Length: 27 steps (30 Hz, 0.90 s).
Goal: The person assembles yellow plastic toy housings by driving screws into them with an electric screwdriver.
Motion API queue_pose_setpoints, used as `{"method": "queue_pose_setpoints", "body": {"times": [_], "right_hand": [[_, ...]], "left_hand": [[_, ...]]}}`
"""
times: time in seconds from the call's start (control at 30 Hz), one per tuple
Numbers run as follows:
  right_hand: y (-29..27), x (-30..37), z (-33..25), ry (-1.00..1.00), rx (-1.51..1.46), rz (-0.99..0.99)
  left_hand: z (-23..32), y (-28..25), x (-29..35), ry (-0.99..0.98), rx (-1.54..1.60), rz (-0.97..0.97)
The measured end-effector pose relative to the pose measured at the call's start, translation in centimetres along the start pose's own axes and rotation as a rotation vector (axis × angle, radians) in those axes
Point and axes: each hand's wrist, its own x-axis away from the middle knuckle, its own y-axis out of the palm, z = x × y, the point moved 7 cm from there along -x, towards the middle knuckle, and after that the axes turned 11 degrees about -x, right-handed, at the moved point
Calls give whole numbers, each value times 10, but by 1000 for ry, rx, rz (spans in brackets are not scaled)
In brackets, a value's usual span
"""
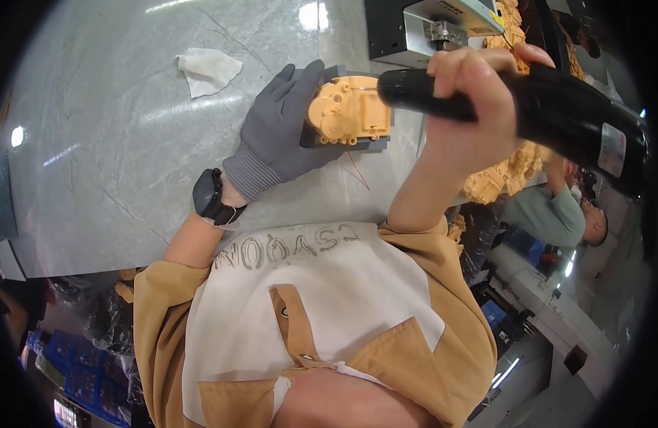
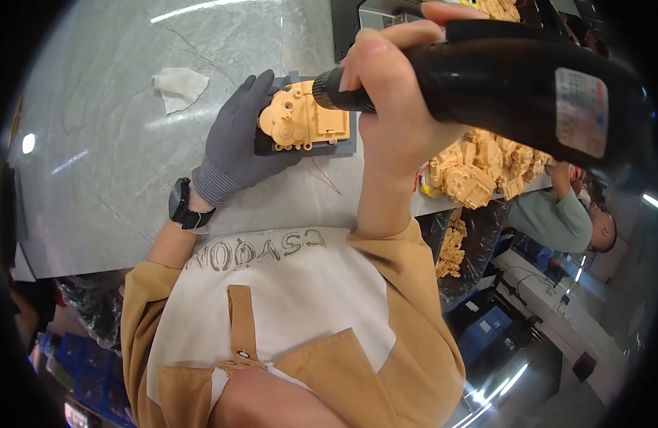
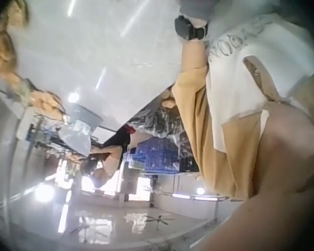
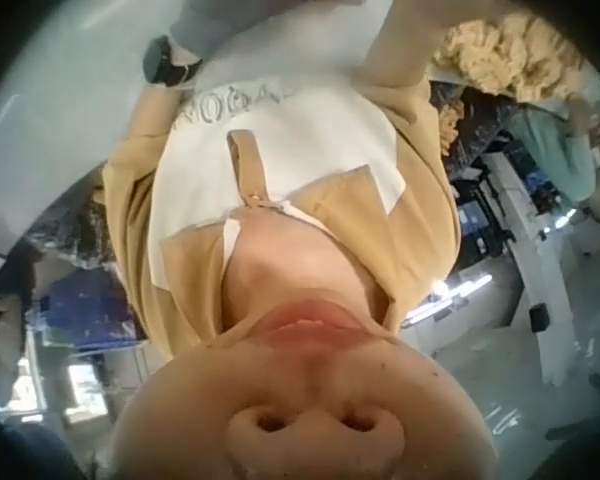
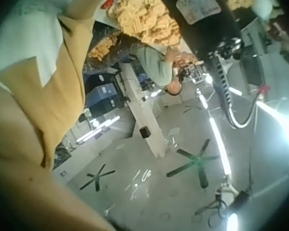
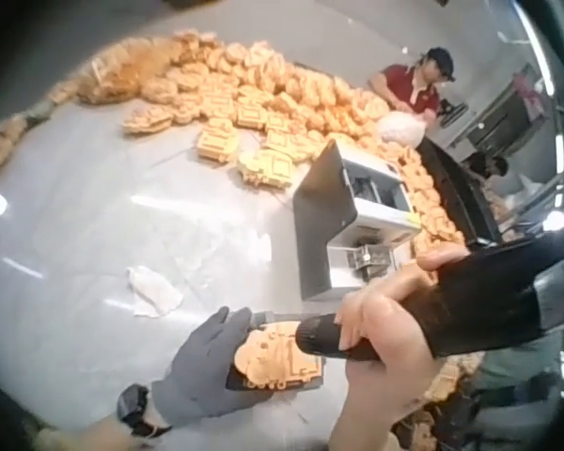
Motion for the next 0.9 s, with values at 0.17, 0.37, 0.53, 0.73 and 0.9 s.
{"method": "queue_pose_setpoints", "body": {"times": [0.17, 0.37, 0.53, 0.73, 0.9], "right_hand": [[1, 3, 16, 100, -72, -48], [2, 1, 25, 114, -71, -99], [20, 5, 20, 117, 167, -83], [29, 0, 34, 40, 417, -245], [0, 1, 23, 142, -38, 91]], "left_hand": [[2, -4, 1, 5, -3, 18], [-1, 0, 4, 9, 8, -6], [-1, -4, 4, 36, 10, -38], [-8, -7, -7, 44, 28, -93], [16, -6, -12, 61, 79, -142]]}}
